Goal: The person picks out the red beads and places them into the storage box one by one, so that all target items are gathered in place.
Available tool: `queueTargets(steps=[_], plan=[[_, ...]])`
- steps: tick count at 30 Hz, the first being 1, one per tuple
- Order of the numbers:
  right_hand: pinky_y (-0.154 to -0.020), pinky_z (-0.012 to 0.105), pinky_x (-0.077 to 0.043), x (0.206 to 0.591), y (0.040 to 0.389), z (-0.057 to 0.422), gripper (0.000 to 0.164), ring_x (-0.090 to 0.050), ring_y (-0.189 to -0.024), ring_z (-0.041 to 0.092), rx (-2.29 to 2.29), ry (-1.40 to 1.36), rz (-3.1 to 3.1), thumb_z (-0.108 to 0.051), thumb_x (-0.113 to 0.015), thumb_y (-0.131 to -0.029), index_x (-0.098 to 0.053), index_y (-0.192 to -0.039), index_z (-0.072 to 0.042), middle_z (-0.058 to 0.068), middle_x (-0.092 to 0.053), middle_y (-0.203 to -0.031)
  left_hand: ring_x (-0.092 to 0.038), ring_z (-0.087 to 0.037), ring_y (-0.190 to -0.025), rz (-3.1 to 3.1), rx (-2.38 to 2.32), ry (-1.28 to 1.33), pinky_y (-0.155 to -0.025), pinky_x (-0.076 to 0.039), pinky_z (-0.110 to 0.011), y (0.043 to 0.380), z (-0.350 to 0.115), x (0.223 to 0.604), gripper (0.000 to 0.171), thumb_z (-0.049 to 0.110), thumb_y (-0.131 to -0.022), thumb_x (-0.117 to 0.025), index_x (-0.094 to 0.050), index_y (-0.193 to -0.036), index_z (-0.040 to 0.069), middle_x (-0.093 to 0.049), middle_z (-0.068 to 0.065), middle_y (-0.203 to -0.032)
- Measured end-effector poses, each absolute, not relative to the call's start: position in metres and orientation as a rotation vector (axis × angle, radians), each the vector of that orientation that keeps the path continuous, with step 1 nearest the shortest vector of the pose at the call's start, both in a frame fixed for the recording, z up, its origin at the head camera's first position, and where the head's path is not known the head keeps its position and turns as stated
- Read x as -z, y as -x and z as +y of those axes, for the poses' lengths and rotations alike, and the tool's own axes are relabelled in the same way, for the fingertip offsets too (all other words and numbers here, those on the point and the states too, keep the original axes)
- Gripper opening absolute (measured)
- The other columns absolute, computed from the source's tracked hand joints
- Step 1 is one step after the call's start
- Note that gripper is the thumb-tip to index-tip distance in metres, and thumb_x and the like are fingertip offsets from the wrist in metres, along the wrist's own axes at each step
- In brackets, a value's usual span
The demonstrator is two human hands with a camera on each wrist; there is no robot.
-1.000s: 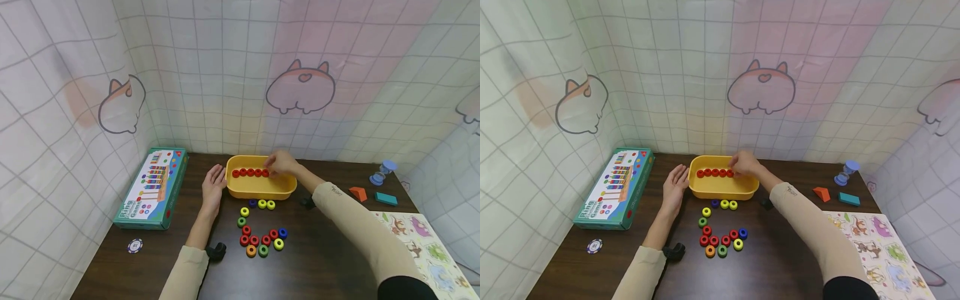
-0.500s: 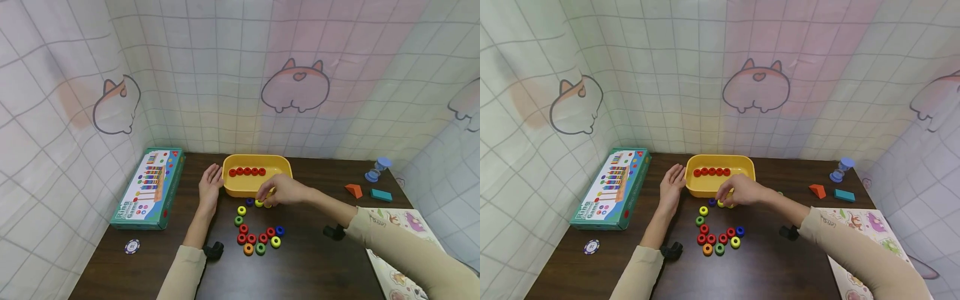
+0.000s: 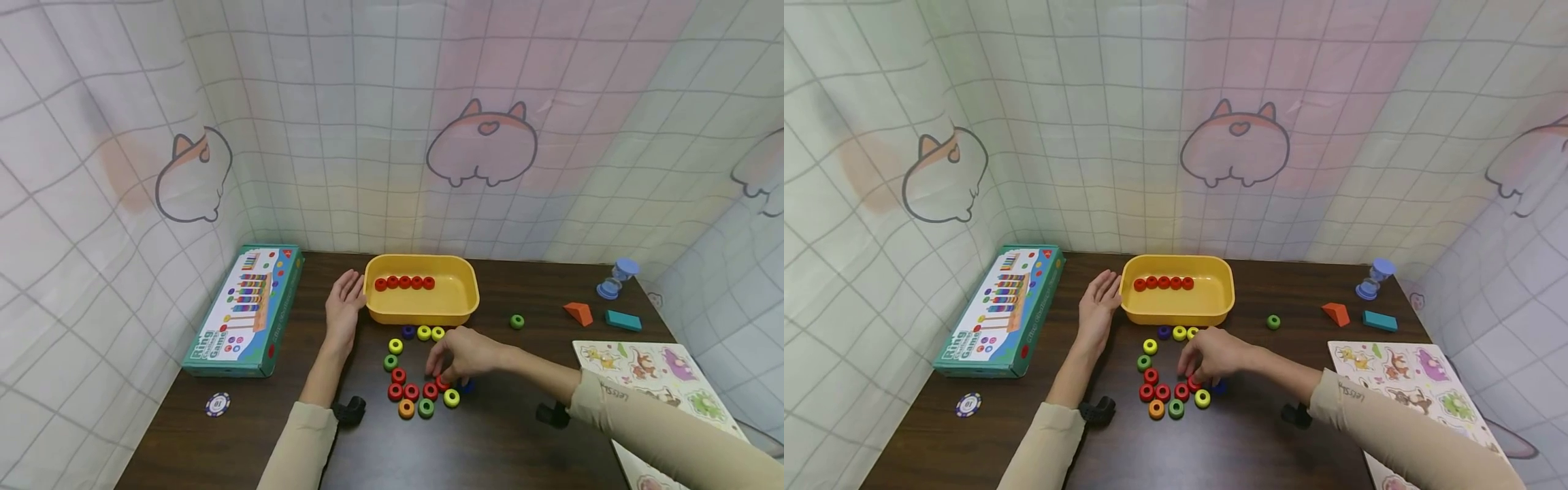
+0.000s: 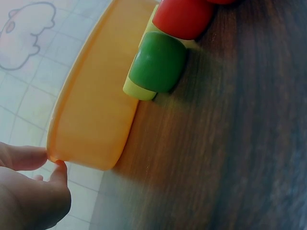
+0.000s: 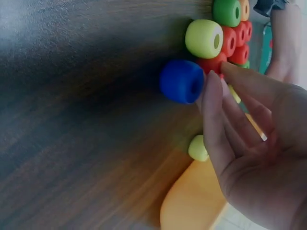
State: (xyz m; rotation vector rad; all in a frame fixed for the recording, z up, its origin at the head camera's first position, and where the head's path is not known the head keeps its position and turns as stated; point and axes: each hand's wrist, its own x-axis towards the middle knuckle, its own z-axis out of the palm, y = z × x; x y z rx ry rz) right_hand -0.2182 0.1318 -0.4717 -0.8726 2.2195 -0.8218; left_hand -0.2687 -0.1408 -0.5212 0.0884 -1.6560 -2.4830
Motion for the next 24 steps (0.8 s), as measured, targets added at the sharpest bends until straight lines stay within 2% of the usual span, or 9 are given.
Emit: queueTargets(steps=[7, 13, 16, 24], plan=[[-0.056, 0.037, -0.060, 0.473, 0.220, 0.131, 0.019, -0.072, -0.067, 0.026, 0.885, 0.824, 2.144, 0.001, -0.073, -0.083, -0.075, -0.098, -0.010, 0.006, -0.074, -0.090, -0.045, -0.021, -0.135, -1.656, 2.472, -0.086, -0.106, -0.042, -0.028, 0.271, -0.140, 0.526, 0.057, -0.012, -0.094, -0.052, -0.042, -0.144, 0.012, -0.037, -0.016, -0.152], [-0.060, 0.041, -0.061, 0.450, 0.234, 0.125, 0.021, -0.072, -0.069, 0.029, 0.954, 0.782, 2.137, 0.000, -0.074, -0.083, -0.076, -0.101, -0.010, 0.007, -0.074, -0.093, -0.046, -0.019, -0.135, -1.680, 2.453, -0.101, -0.103, -0.044, -0.023, 0.272, -0.140, 0.526, 0.056, -0.010, -0.094, -0.053, -0.042, -0.145, 0.013, -0.038, -0.015, -0.152], [-0.062, 0.044, -0.061, 0.433, 0.248, 0.119, 0.020, -0.072, -0.070, 0.030, 1.002, 0.785, 2.158, -0.001, -0.073, -0.084, -0.076, -0.100, -0.011, 0.008, -0.074, -0.095, -0.046, -0.019, -0.135, -1.674, 2.451, -0.098, -0.104, -0.044, -0.024, 0.272, -0.139, 0.526, 0.056, -0.010, -0.094, -0.053, -0.042, -0.144, 0.013, -0.038, -0.015, -0.152], [-0.073, 0.050, -0.059, 0.412, 0.308, 0.094, 0.022, -0.072, -0.080, 0.038, 1.111, 0.694, 2.164, 0.001, -0.069, -0.087, -0.070, -0.110, 0.002, 0.017, -0.072, -0.102, -0.044, -0.023, -0.136, -1.662, 2.451, -0.098, -0.105, -0.043, -0.027, 0.271, -0.140, 0.525, 0.057, -0.011, -0.094, -0.052, -0.039, -0.146, 0.009, -0.037, -0.017, -0.152]])
